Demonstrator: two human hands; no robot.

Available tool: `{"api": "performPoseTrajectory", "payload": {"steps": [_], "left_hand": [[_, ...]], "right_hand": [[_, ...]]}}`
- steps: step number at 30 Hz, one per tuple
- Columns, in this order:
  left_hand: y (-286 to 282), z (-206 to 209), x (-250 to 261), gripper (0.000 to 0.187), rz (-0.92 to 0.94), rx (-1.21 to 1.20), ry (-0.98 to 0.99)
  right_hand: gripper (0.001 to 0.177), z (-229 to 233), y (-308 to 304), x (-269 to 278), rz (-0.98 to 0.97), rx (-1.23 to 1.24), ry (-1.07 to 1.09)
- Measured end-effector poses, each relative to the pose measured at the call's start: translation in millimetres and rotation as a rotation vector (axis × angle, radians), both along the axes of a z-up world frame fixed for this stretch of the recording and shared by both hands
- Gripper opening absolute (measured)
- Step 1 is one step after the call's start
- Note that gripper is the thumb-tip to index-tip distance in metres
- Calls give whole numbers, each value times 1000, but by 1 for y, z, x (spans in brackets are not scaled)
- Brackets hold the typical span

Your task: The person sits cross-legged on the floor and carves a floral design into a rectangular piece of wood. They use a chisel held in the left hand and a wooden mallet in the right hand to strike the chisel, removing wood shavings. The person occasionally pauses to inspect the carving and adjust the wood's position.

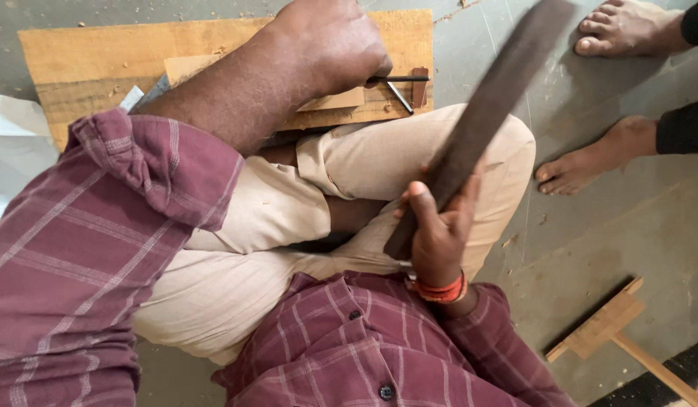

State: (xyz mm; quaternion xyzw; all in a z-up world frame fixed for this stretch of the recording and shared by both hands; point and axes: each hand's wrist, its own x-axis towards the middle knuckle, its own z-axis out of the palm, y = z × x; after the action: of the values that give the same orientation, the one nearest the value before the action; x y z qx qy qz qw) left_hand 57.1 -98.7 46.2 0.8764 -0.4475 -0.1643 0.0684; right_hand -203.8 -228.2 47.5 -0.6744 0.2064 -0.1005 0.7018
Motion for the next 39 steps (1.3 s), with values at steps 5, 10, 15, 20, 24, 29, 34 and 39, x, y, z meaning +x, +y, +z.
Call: {"api": "performPoseTrajectory", "payload": {"steps": [5, 10, 15, 20, 24, 29, 34, 39], "left_hand": [[10, 0, 1, 18, 40, -14, 21], [16, -5, -4, 19, 53, -17, 47], [14, -3, -4, 20, 53, -27, 56], [15, -4, -5, 21, 51, -20, 62], [4, -2, 2, 22, 36, -36, 41], [10, -4, 4, 23, 55, -44, 51], [12, -6, 9, 24, 79, -62, 59], [13, -11, 10, 25, 101, -67, 72]], "right_hand": [[91, 1, -9, 6, 223, -25, 176], [89, -1, -4, 6, 96, -61, 58], [90, 4, -9, 15, 172, -39, 116], [87, 12, -14, 22, 297, -296, 90], [91, 19, -28, 29, 261, -134, 118], [91, 28, -38, 33, 284, -174, 121], [92, 36, -45, 46, 334, -227, 97], [94, 44, -58, 56, 418, -259, 179]]}}
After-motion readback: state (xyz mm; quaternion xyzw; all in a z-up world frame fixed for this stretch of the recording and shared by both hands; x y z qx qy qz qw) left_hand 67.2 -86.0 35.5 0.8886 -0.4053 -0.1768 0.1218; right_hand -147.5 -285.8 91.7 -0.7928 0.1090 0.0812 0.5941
